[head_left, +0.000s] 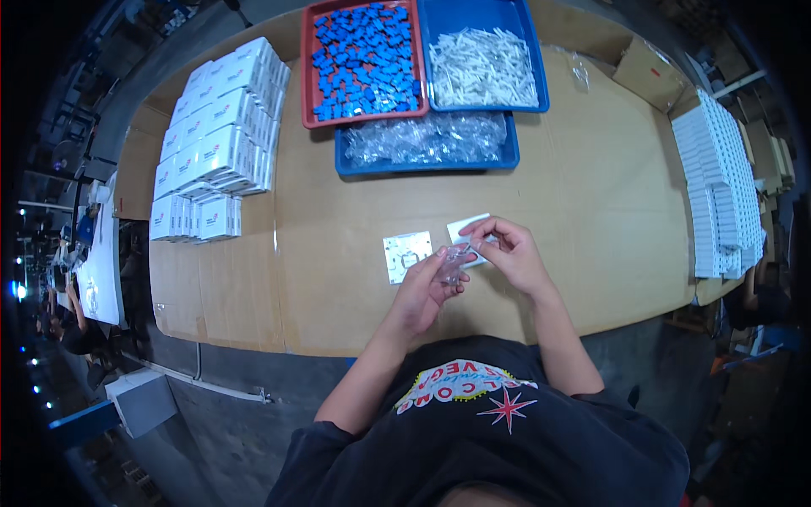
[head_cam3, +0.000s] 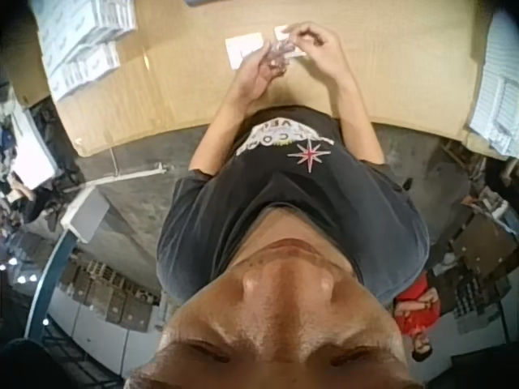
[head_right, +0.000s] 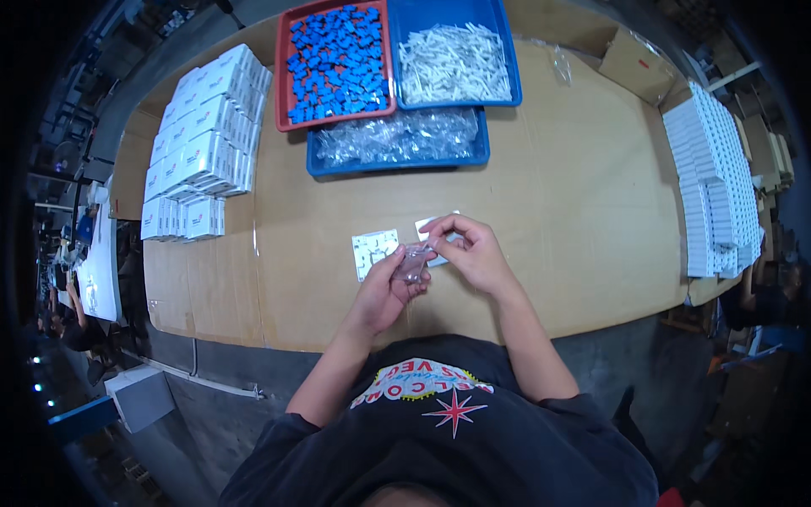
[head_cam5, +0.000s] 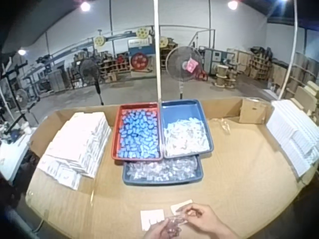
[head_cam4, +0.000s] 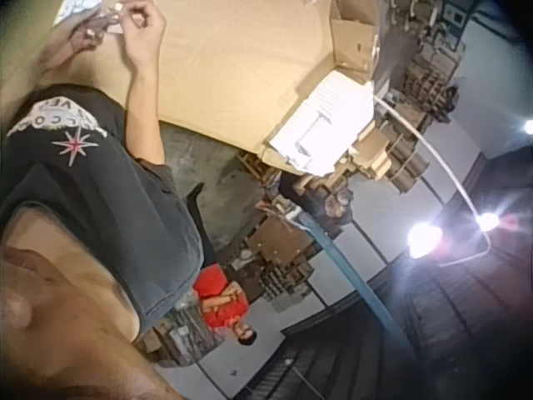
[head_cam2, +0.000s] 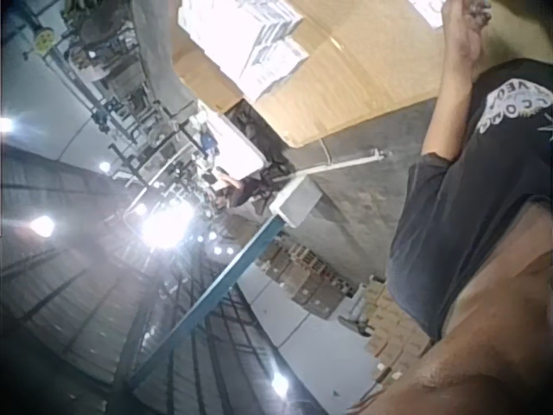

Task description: The person assembles electronic modules by hand, then packages them into boxes with connectors and clips.

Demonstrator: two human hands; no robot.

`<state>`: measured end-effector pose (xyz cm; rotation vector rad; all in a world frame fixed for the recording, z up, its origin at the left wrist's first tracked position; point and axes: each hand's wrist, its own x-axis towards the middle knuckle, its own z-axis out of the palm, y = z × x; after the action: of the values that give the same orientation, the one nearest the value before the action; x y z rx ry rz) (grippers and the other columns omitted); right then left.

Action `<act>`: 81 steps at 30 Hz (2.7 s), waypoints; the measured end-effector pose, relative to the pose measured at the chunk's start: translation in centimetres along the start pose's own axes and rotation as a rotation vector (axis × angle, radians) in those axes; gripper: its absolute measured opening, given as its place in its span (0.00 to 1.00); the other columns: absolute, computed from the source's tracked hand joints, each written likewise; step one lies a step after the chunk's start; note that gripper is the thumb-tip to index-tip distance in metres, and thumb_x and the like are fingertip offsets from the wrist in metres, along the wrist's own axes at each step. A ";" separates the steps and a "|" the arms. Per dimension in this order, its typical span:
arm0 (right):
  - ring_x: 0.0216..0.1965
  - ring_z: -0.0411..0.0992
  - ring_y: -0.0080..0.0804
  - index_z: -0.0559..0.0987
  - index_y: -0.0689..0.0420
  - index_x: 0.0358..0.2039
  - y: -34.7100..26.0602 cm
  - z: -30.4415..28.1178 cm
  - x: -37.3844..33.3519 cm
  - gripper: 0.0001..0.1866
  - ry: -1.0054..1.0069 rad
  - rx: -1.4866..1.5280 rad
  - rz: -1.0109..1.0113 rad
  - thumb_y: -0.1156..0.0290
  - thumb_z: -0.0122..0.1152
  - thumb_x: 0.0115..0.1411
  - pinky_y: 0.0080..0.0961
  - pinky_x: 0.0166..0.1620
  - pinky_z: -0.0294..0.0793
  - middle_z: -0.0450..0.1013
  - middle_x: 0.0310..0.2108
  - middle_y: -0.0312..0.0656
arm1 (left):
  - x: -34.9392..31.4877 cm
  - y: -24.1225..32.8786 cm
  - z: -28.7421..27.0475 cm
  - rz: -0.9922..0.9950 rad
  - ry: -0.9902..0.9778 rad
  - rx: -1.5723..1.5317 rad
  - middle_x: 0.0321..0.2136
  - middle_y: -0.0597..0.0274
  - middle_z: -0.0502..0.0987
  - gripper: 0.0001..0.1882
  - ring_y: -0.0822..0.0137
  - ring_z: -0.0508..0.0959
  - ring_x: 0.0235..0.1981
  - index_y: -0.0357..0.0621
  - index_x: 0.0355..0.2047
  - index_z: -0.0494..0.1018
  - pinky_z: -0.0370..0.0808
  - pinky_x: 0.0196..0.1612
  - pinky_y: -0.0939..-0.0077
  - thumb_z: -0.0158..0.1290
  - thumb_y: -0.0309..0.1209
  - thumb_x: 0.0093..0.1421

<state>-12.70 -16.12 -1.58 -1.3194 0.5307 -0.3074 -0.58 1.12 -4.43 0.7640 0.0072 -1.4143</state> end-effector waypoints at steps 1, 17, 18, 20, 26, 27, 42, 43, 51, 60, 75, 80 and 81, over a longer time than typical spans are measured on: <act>0.43 0.76 0.22 0.81 0.59 0.38 -0.8 -0.4 -0.1 0.03 0.014 0.003 0.012 0.74 0.65 0.66 0.16 0.42 0.71 0.80 0.50 0.43 | 0.0 0.0 0.1 -0.014 -0.002 0.050 0.52 0.57 0.82 0.24 0.70 0.81 0.42 0.38 0.61 0.73 0.79 0.45 0.73 0.46 0.44 0.78; 0.45 0.81 0.37 0.84 0.64 0.49 -6.5 -0.1 2.6 0.15 -0.575 -0.448 -0.036 0.66 0.58 0.72 0.33 0.50 0.79 0.81 0.51 0.45 | -1.0 0.1 0.7 -0.039 -0.130 -0.109 0.49 0.59 0.81 0.22 0.67 0.84 0.43 0.43 0.61 0.69 0.82 0.44 0.72 0.44 0.45 0.79; 0.45 0.81 0.37 0.84 0.64 0.49 -6.6 0.1 2.6 0.15 -0.577 -0.446 -0.033 0.66 0.58 0.72 0.33 0.50 0.79 0.81 0.51 0.45 | -0.9 0.2 0.6 -0.040 -0.127 -0.110 0.49 0.59 0.81 0.22 0.67 0.84 0.43 0.43 0.61 0.69 0.82 0.44 0.72 0.44 0.45 0.79; 0.44 0.81 0.37 0.83 0.66 0.50 -6.7 0.4 2.5 0.21 -0.553 -0.502 -0.037 0.59 0.54 0.76 0.34 0.49 0.79 0.81 0.48 0.48 | -0.8 0.3 0.6 -0.060 -0.135 -0.075 0.51 0.60 0.80 0.24 0.62 0.84 0.46 0.48 0.64 0.67 0.82 0.49 0.65 0.37 0.49 0.80; 0.42 0.81 0.40 0.83 0.66 0.49 -6.6 2.2 2.9 0.30 -0.595 -0.646 0.039 0.48 0.49 0.77 0.35 0.48 0.79 0.82 0.41 0.51 | 0.3 -0.9 -1.2 -0.075 -0.192 -0.121 0.54 0.61 0.79 0.26 0.59 0.83 0.48 0.49 0.64 0.69 0.81 0.50 0.63 0.35 0.51 0.80; 0.42 0.81 0.40 0.83 0.66 0.49 -6.2 2.0 3.0 0.30 -0.595 -0.646 0.039 0.48 0.49 0.77 0.35 0.48 0.79 0.82 0.41 0.51 | 0.4 -0.9 -1.3 -0.074 -0.193 -0.122 0.54 0.61 0.79 0.26 0.59 0.83 0.48 0.49 0.64 0.69 0.81 0.50 0.63 0.35 0.51 0.80; 0.36 0.79 0.27 0.83 0.68 0.43 -6.0 0.0 5.4 0.28 -0.572 -0.437 0.008 0.50 0.52 0.77 0.30 0.42 0.79 0.82 0.34 0.44 | 0.3 -0.1 -1.0 -0.101 -0.158 -0.275 0.49 0.63 0.82 0.26 0.63 0.82 0.43 0.51 0.62 0.71 0.81 0.48 0.65 0.38 0.54 0.79; 0.40 0.79 0.28 0.84 0.66 0.45 -6.3 -1.1 6.5 0.24 -0.551 -0.475 -0.029 0.55 0.53 0.77 0.31 0.47 0.78 0.82 0.38 0.43 | 0.1 0.0 -0.9 -0.098 -0.181 -0.263 0.49 0.63 0.82 0.26 0.63 0.82 0.43 0.51 0.62 0.71 0.81 0.48 0.65 0.38 0.54 0.79; 0.39 0.82 0.39 0.86 0.57 0.45 -8.8 -9.7 19.5 0.12 0.189 -0.818 -0.393 0.64 0.62 0.69 0.35 0.45 0.79 0.84 0.38 0.45 | -1.2 -0.1 -1.2 -0.096 -0.106 -0.283 0.47 0.62 0.82 0.30 0.67 0.80 0.40 0.44 0.67 0.68 0.79 0.46 0.70 0.42 0.53 0.78; 0.47 0.80 0.52 0.85 0.55 0.47 -12.3 -14.7 30.4 0.12 0.735 -1.174 -0.508 0.73 0.58 0.65 0.45 0.50 0.79 0.82 0.44 0.49 | -2.0 -0.7 -1.9 -0.124 -0.058 -0.290 0.47 0.60 0.81 0.29 0.64 0.80 0.40 0.42 0.65 0.68 0.79 0.46 0.66 0.40 0.52 0.78; 0.41 0.80 0.43 0.87 0.56 0.41 -12.8 -16.6 31.1 0.08 0.615 -1.173 -0.626 0.72 0.68 0.62 0.39 0.47 0.79 0.81 0.38 0.44 | -1.2 -0.2 -1.7 -0.106 -0.103 -0.268 0.49 0.60 0.81 0.30 0.66 0.80 0.42 0.39 0.67 0.67 0.79 0.48 0.69 0.42 0.50 0.78; 0.37 0.75 0.19 0.84 0.62 0.46 -15.4 -10.6 23.0 0.09 0.245 0.238 -0.394 0.74 0.66 0.68 0.19 0.40 0.74 0.81 0.40 0.35 | -1.5 -0.6 -2.3 -0.110 -0.109 -0.311 0.49 0.58 0.81 0.30 0.64 0.80 0.42 0.39 0.67 0.68 0.79 0.48 0.68 0.43 0.50 0.77; 0.37 0.75 0.19 0.84 0.62 0.46 -15.0 -10.3 21.7 0.09 0.256 0.245 -0.383 0.74 0.66 0.68 0.19 0.40 0.74 0.81 0.40 0.35 | -1.3 -0.7 -2.3 -0.123 -0.099 -0.311 0.49 0.58 0.81 0.30 0.64 0.80 0.42 0.39 0.67 0.68 0.79 0.48 0.68 0.43 0.50 0.77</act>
<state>1.36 -39.09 7.15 -1.1428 0.4342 -0.8408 -0.48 3.37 -5.95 0.4413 0.1959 -1.5218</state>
